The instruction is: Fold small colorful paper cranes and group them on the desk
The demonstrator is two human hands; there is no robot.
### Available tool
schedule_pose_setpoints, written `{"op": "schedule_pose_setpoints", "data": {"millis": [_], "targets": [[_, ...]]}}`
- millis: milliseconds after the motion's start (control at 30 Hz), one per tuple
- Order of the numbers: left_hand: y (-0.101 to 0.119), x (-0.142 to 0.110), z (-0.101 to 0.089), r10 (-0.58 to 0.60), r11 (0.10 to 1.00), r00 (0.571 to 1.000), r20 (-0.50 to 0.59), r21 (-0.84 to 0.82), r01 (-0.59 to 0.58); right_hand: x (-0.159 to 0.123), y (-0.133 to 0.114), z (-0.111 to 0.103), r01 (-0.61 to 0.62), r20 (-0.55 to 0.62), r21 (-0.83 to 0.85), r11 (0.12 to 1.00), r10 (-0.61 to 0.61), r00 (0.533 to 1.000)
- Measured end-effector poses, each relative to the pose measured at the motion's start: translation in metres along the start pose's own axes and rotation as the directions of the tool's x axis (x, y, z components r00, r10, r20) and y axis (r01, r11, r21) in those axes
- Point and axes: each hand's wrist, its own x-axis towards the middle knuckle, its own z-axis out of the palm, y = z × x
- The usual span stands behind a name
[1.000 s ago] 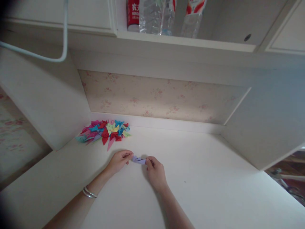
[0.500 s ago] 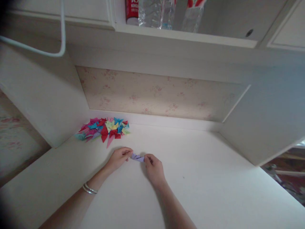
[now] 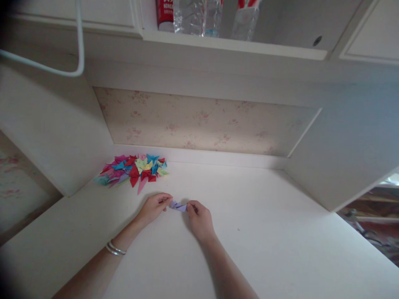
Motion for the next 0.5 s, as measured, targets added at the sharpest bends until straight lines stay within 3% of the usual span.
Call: {"op": "schedule_pose_setpoints", "data": {"millis": [500], "targets": [[0.0,0.0,0.0005,-0.004,1.0,1.0,0.009,-0.007,0.004,0.0001,0.0017,0.0004,0.018,0.001,-0.008,1.0,-0.018,1.0]]}}
